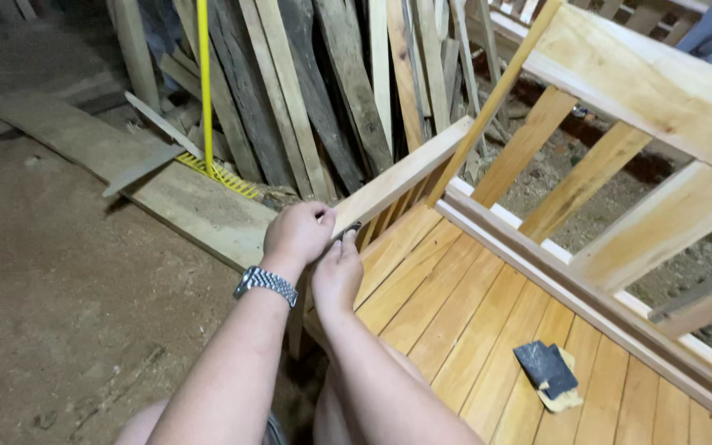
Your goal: The person kneels on the floor beside a wooden frame structure and sands a long thin wooden slat with a piece of sandpaper, running the sandpaper along the wood's edges and surfaces. They hold the slat steady with one hand while sanding with the other, working along its length.
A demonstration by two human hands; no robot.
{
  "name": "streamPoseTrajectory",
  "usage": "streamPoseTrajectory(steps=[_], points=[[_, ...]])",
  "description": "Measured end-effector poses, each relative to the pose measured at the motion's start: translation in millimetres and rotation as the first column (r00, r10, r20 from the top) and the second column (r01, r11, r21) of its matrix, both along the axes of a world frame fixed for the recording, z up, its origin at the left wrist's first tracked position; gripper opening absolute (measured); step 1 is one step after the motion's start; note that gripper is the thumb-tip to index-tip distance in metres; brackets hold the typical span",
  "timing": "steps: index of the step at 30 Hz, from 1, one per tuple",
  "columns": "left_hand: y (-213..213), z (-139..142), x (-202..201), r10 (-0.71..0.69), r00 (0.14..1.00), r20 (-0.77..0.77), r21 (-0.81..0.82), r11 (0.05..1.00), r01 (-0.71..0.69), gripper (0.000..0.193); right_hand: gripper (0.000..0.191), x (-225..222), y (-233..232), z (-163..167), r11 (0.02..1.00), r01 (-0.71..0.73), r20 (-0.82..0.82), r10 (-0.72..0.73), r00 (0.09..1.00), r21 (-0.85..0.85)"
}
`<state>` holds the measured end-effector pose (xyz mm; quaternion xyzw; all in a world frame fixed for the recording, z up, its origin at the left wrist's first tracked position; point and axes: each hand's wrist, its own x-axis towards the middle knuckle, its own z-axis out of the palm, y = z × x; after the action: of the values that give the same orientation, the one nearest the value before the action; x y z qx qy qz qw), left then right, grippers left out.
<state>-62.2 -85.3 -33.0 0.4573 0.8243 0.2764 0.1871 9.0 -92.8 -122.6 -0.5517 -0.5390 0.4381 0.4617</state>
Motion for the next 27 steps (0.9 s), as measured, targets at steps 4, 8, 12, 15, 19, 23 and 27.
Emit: streamPoseTrajectory(steps=[4,8,12,15,19,23,27], points=[[-1,-3,-4,0.016,1.0,0.013,-0.042,0.999,-0.015,0.032,0.047,-3,-7,-10,0.968,-0.016,-0.006,0.018,1.0,0.25],[0,-6,-6,0.013,1.0,-0.002,-0.012,1.0,-0.013,0.031,0.046,-4,-3,-21,0.969,0.024,-0.138,0.01,0.99,0.246],[2,-9,-6,0.026,1.0,-0.001,-0.001,1.0,-0.026,0.031,0.037,-4,9,-28,0.99,-0.014,-0.009,0.013,1.0,-0.14],[5,-11,-8,0.036,0.999,0.014,-0.021,0.999,-0.036,0.03,0.035,-3,11,-37,0.999,-0.038,-0.106,0.035,0.994,-0.028],[3,-16,-8,-0.001,1.0,0.002,0.0,1.0,0.001,0.03,0.032,-1,16,-54,0.996,-0.046,-0.205,0.031,0.978,-0.07],[4,-14,-8,0.011,1.0,0.002,0.012,1.0,-0.011,0.03,0.031,1,33,-63,0.972,0.113,-0.4,-0.189,0.897,-0.207],[3,-11,-4,0.018,1.0,0.011,0.031,0.999,-0.018,0.029,0.03,3,42,-62,0.973,0.088,-0.57,-0.197,0.798,-0.213]])
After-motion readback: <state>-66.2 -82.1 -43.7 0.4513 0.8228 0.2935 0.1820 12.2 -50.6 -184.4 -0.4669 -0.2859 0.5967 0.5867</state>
